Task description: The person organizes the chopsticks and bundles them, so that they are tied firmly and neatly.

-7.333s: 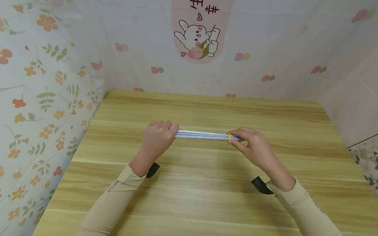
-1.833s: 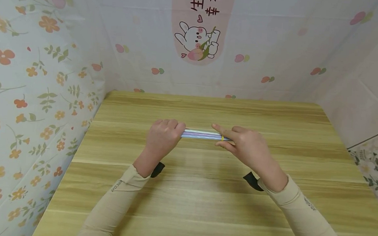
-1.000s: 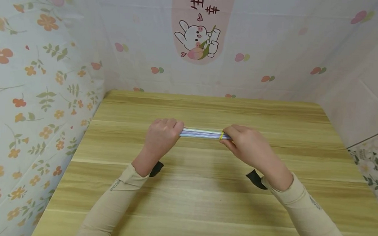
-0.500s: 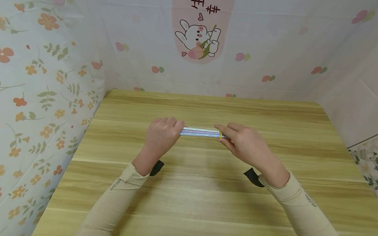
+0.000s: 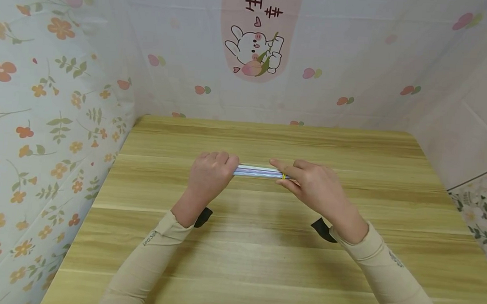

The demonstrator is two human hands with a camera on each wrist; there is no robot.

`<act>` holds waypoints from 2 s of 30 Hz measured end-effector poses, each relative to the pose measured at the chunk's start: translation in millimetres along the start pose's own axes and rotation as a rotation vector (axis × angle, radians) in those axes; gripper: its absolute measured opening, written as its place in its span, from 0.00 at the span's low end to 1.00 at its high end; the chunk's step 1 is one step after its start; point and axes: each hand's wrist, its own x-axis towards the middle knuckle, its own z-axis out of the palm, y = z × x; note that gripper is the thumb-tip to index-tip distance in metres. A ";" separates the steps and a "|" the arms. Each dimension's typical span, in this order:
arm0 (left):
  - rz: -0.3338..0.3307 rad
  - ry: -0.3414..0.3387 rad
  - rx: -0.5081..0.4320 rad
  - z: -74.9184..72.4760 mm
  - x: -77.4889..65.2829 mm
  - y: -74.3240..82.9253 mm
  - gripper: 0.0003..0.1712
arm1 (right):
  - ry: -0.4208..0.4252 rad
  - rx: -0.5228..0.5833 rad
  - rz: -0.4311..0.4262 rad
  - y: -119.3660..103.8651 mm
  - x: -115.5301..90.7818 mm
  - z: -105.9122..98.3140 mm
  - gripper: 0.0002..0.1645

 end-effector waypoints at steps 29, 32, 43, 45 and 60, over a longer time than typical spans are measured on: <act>-0.007 -0.012 -0.028 3.2 -2.9 -1.6 0.23 | -0.202 0.097 0.075 -2.0 7.2 -17.3 0.10; -0.002 -0.020 -0.018 2.9 -2.9 -1.7 0.22 | -0.246 0.103 0.058 -3.6 9.9 -16.5 0.08; -0.007 -0.004 -0.002 2.3 -2.8 -2.2 0.23 | -0.252 0.175 0.038 -1.3 12.8 -8.2 0.14; -0.007 -0.001 0.000 2.0 -2.4 -2.0 0.23 | -0.235 0.179 0.038 -0.9 12.2 -6.6 0.16; -0.001 -0.013 -0.014 1.3 1.0 0.3 0.23 | -0.104 0.037 0.042 -4.1 9.3 0.5 0.27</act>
